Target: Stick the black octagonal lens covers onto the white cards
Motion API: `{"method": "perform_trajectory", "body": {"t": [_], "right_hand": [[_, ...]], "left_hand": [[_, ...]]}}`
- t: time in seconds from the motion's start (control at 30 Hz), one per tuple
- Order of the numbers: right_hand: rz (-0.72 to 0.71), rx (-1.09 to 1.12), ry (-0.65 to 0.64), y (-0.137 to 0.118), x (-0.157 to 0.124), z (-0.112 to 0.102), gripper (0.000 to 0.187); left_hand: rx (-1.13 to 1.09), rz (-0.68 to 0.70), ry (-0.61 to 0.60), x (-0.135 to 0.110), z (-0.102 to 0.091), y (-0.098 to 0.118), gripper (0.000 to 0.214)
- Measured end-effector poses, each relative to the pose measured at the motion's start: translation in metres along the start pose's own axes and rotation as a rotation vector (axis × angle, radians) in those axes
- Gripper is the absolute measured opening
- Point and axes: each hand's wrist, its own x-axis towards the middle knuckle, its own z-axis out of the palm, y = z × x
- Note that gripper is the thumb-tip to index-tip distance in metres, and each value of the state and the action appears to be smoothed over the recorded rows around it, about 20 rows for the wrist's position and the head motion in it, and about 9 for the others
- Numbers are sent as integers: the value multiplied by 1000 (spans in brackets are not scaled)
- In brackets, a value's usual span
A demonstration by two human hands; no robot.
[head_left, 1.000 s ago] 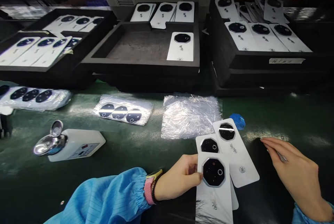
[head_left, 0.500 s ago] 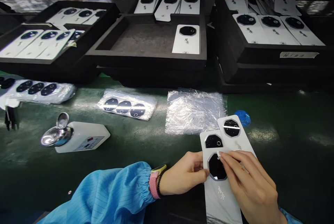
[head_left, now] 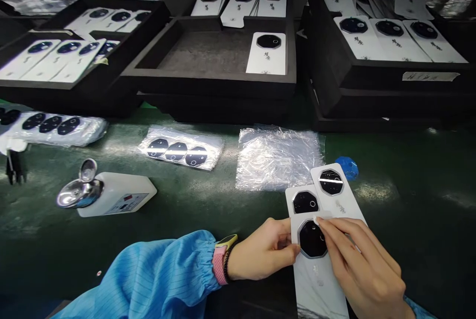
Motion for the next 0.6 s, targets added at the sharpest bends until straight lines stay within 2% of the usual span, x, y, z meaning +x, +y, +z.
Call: {"method": "perform_trajectory", "body": {"t": [0.17, 0.3, 0.43, 0.6], "right_hand": [[-49, -24, -29, -7, -1, 7, 32], [-189, -134, -119, -14, -19, 3, 29], [-84, -180, -241, -18, -34, -6, 32], [8, -66, -128, -9, -39, -10, 31]], "left_hand": [[115, -3, 35, -2, 0, 0, 30], [61, 24, 22, -1, 1, 4, 34], [16, 26, -6, -1, 0, 6, 38], [-156, -2, -2, -1, -3, -2, 47]]}}
